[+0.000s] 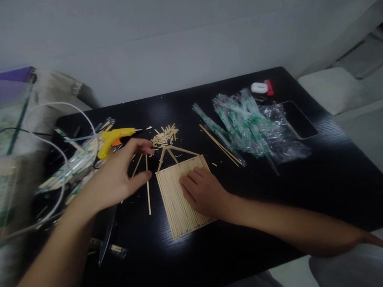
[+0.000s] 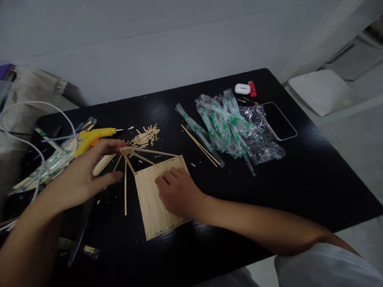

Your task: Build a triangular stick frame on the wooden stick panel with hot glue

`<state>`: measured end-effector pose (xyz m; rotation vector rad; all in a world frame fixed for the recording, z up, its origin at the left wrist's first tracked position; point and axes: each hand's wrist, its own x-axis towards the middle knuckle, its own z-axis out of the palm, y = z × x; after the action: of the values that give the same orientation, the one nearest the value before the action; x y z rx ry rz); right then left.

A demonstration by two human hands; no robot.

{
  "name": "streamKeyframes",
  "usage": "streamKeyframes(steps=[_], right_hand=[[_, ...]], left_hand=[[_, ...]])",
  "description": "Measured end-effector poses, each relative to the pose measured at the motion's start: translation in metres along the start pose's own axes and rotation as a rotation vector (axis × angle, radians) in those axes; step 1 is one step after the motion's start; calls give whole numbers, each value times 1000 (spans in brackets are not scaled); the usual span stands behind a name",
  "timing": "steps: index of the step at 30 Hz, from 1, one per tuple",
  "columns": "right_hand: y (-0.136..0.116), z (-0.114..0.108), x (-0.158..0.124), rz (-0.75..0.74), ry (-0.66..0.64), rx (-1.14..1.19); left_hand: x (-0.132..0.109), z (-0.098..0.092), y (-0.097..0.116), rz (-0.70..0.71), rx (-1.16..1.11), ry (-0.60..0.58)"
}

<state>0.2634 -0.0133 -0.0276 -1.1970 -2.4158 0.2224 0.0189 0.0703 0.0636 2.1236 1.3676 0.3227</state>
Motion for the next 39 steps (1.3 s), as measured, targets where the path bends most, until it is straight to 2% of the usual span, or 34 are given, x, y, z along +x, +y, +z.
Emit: streamKeyframes(steps=[3, 7, 10, 19, 39], right_hand=[[0, 0, 0, -11, -10, -14], [0, -1, 1, -32, -15, -14], [1, -1, 1, -31, -22, -8], [2, -2, 0, -25, -56, 15], [2, -1, 1, -21, -57, 28]], left_hand=[[3, 23, 13, 7, -5, -14], [12, 50, 14, 49, -67, 111], [16, 59, 10, 98, -104, 159], [18, 59, 12, 175, -168, 161], [17, 62, 13, 151, -99, 143]])
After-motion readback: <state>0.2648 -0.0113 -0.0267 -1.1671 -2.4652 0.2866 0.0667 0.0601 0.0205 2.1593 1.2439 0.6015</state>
